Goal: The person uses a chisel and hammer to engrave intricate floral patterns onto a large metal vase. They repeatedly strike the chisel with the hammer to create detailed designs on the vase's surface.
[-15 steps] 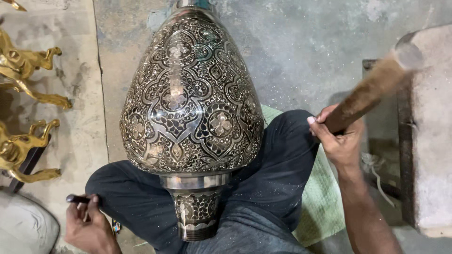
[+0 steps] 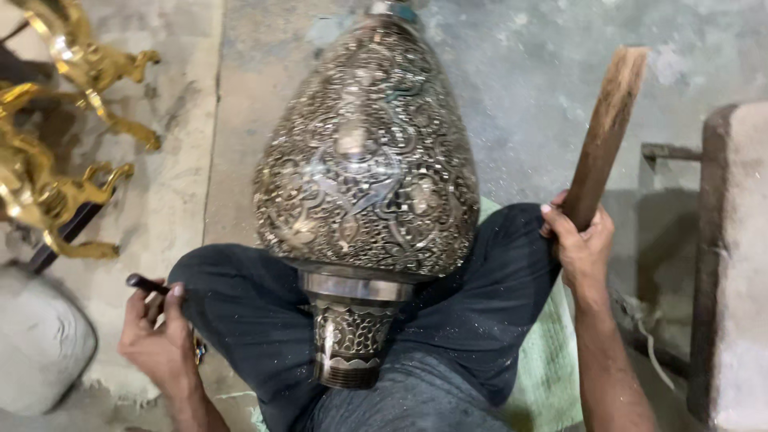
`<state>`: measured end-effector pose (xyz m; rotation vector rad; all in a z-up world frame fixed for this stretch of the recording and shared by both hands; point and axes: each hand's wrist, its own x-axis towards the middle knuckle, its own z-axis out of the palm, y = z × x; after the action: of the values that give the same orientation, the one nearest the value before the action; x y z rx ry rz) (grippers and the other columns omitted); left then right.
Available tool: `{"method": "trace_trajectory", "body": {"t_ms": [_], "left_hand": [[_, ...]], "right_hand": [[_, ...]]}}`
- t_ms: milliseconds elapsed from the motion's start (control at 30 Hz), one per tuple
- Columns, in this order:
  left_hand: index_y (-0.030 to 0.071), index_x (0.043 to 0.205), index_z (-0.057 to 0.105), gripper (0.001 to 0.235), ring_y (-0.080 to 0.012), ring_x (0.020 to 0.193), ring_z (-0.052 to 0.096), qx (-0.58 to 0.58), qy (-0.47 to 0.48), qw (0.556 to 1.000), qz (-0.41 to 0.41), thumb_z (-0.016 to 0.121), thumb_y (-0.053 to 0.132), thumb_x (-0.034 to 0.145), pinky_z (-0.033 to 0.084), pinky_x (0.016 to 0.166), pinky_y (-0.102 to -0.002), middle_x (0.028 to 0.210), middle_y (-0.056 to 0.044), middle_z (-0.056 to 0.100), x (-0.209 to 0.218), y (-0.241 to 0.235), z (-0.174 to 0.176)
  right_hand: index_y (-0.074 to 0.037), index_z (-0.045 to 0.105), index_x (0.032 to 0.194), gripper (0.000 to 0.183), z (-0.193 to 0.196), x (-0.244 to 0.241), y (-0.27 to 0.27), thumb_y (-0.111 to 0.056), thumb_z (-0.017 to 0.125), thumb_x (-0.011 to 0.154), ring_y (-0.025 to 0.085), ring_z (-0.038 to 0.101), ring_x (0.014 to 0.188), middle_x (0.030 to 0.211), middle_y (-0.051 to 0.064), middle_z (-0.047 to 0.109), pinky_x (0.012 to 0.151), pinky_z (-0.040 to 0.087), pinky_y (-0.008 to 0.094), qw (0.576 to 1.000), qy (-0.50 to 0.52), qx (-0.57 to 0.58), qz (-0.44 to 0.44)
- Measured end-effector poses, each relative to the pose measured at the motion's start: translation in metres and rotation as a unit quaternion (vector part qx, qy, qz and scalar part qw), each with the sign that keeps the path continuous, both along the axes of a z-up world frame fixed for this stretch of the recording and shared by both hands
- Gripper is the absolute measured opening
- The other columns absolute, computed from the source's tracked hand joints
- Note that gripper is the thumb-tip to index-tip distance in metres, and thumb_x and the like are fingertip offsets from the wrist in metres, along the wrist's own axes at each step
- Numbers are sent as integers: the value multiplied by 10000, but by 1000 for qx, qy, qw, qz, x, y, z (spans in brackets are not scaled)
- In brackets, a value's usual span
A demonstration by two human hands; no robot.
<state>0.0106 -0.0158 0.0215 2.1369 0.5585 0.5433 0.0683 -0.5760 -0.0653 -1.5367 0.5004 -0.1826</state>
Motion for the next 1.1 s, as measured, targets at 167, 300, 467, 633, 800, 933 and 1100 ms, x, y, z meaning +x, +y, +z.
{"method": "trace_trajectory", "body": {"t_ms": [167, 300, 467, 633, 800, 933, 1100], "left_hand": [[-82, 1274, 685, 287, -168, 946, 734, 109, 67, 991, 44, 753, -7, 1005, 561, 770, -247, 1066, -171, 757, -3, 2, 9], [-63, 1252, 691, 262, -151, 1001, 726, 18, 31, 999, 34, 729, 23, 1008, 539, 683, -222, 1063, -155, 759, -6, 5, 6], [-38, 1261, 688, 290, -174, 1036, 747, -7, 9, 999, 44, 738, 28, 983, 578, 737, -228, 1073, -137, 765, -2, 12, 4], [-17, 1258, 707, 297, -186, 1009, 747, -1, 30, 997, 68, 762, 33, 970, 577, 788, -240, 1053, -144, 771, -7, 18, -1], [-16, 1229, 686, 281, -156, 1018, 739, -74, 25, 993, 85, 762, 64, 970, 578, 784, -232, 1044, -119, 771, -10, 27, -12], [-20, 1252, 688, 284, -157, 1003, 740, -79, 3, 992, 94, 753, 50, 984, 576, 825, -234, 1052, -123, 774, -10, 33, -17], [-40, 1245, 677, 322, -171, 1040, 737, -71, 30, 993, 92, 763, 10, 939, 570, 752, -236, 1066, -144, 762, 8, 27, 6]], "right_hand": [[-31, 648, 1103, 216, 1, -2, 4, -43, 774, 929, 93, 609, 698, 846, 13, 640, 645, 484, 242, 999, 3, -47, 17], [-34, 652, 1112, 232, 3, -7, 3, -24, 775, 916, 98, 613, 691, 854, 12, 648, 637, 498, 249, 998, 15, -67, 2], [-5, 649, 1100, 179, 0, -2, 5, -13, 754, 956, 102, 603, 711, 870, 24, 643, 658, 495, 251, 996, -3, -82, 14], [-3, 660, 1108, 164, -4, -3, 0, -10, 745, 968, 103, 601, 706, 860, 36, 645, 641, 493, 249, 992, 23, -121, 18], [13, 647, 1074, 150, -14, -1, -9, -2, 757, 972, 103, 594, 708, 828, 39, 646, 643, 483, 242, 994, 4, -105, 23], [23, 649, 1084, 152, -14, 0, -9, 8, 754, 975, 116, 599, 705, 822, 53, 645, 650, 482, 245, 990, 22, -133, 35], [3, 622, 1149, 235, 7, -3, -8, -24, 760, 962, 126, 650, 753, 958, 28, 664, 680, 545, 264, 997, 10, -65, 34]]}}
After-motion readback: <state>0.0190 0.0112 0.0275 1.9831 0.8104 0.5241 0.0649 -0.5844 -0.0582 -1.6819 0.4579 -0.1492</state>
